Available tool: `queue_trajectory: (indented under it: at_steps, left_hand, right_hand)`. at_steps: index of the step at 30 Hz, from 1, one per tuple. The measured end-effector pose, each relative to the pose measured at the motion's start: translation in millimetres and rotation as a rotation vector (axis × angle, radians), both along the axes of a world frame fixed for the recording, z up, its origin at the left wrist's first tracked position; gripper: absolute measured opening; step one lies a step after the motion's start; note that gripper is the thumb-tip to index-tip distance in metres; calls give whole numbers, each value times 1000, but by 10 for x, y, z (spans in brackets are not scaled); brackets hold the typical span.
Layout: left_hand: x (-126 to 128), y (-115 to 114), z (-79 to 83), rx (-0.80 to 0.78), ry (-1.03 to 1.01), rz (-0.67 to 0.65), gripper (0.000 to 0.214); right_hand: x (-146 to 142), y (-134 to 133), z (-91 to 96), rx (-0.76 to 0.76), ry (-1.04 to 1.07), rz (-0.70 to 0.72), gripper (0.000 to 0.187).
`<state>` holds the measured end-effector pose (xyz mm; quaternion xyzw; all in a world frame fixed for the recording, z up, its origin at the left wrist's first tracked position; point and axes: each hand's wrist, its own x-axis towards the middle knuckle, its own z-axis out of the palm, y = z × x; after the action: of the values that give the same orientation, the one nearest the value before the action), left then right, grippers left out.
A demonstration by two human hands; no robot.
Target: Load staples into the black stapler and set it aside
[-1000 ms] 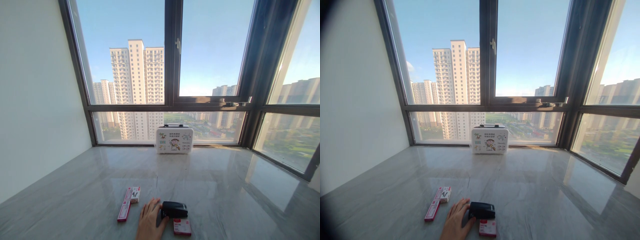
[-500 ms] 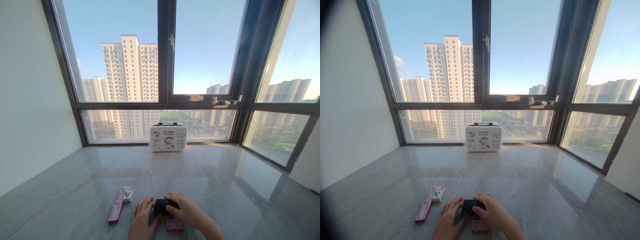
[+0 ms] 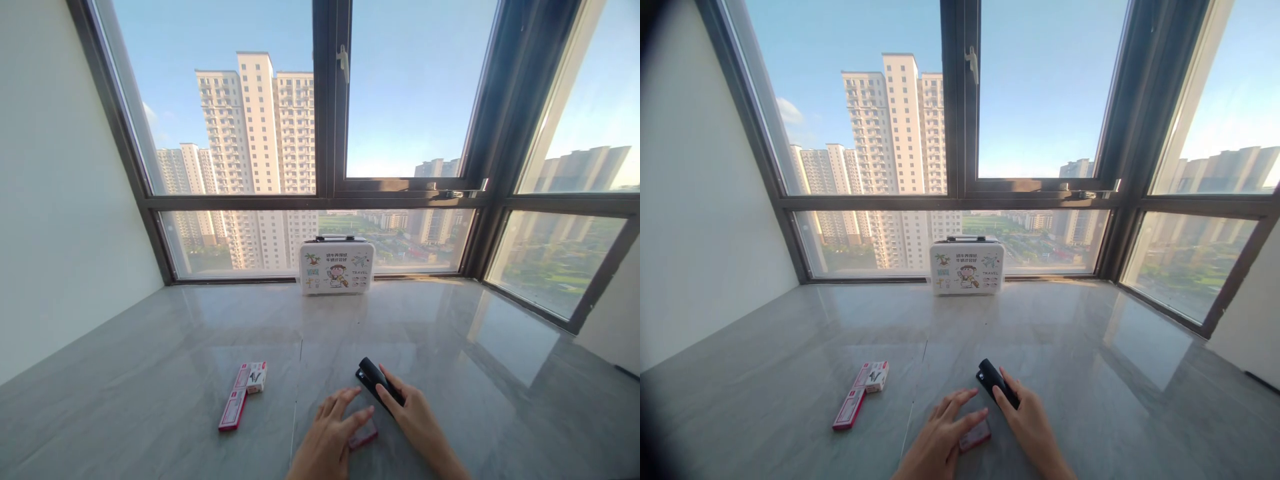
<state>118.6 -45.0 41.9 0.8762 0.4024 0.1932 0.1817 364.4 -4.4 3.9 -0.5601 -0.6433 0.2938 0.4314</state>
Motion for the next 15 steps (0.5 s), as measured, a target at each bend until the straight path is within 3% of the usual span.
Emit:
queue_trajectory:
  at_steps: [3, 7, 10, 15]
  left_hand:
    - [90, 2, 42, -22, -13, -42, 68]
    - [71, -7, 24, -27, -67, 94, 61]
    - [40, -27, -18, -11, -108, 199, 50]
    - [18, -51, -96, 15, -117, 277, 50]
  right_hand:
    - [-37, -164, -38, -28, -61, -108, 68]
    - [-162, -319, -114, -44, -123, -205, 67]
    - [-290, -381, -227, -74, -246, -174, 63]
    - [-479, -441, -422, -74, -473, -107, 49]
